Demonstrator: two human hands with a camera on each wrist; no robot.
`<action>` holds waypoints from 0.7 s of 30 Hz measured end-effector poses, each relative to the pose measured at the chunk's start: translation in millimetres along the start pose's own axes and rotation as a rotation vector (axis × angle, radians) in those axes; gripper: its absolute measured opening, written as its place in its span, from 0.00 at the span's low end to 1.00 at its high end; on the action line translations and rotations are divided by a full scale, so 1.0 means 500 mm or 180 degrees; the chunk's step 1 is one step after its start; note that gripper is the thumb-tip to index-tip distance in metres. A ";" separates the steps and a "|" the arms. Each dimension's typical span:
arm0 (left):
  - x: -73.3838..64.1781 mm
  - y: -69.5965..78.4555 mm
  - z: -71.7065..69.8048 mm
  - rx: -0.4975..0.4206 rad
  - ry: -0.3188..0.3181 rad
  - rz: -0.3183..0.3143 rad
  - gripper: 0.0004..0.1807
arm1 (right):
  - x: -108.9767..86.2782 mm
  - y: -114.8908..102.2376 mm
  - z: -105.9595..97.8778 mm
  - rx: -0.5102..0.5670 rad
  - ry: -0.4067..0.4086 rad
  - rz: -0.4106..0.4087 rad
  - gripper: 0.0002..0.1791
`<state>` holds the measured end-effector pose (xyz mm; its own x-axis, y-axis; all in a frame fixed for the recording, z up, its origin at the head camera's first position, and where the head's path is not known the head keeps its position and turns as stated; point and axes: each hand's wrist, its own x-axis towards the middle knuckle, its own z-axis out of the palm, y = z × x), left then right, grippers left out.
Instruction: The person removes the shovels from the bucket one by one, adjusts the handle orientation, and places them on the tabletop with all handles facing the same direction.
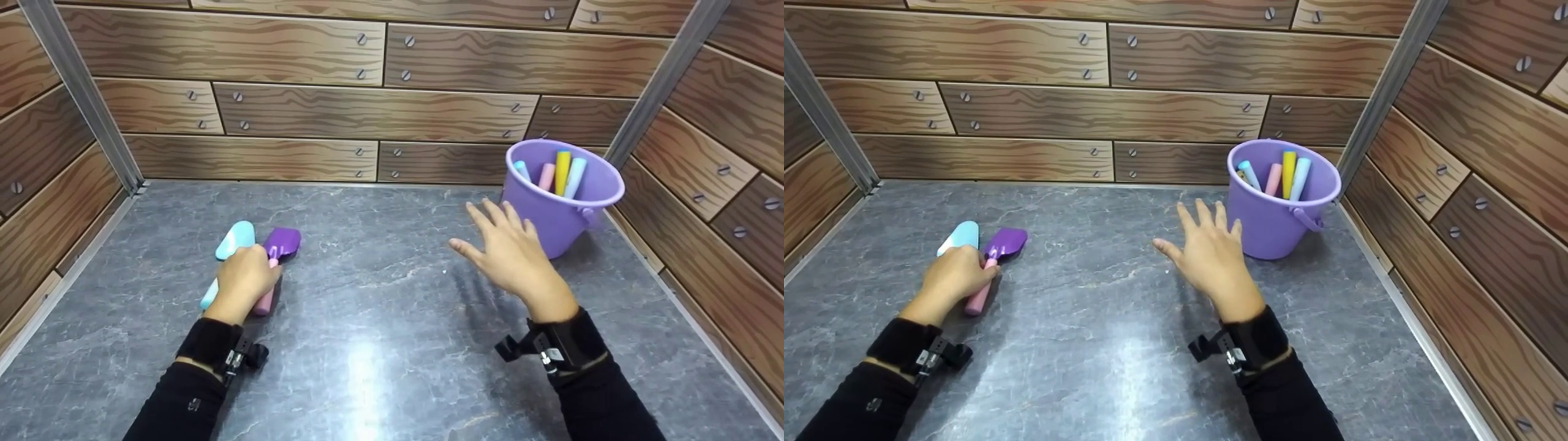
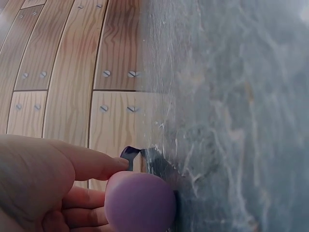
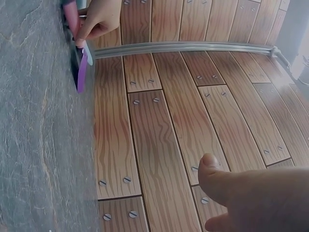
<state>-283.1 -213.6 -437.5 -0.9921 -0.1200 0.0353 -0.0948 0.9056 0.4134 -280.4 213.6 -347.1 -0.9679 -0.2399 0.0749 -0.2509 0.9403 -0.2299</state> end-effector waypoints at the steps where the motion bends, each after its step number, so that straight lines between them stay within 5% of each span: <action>1: 0.000 0.000 0.000 0.0001 -0.0019 -0.0006 0.18 | 0.000 0.000 0.001 0.0000 -0.0002 0.0003 0.49; 21: 0.001 -0.003 -0.003 -0.0038 -0.0070 0.0014 0.17 | -0.001 0.007 -0.007 0.0032 -0.0041 0.0044 0.51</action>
<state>-283.3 -215.5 -436.8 -0.9941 -0.1069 0.0172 -0.0896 0.9011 0.4243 -280.7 218.1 -344.6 -0.9714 -0.2300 0.0591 -0.2374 0.9411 -0.2406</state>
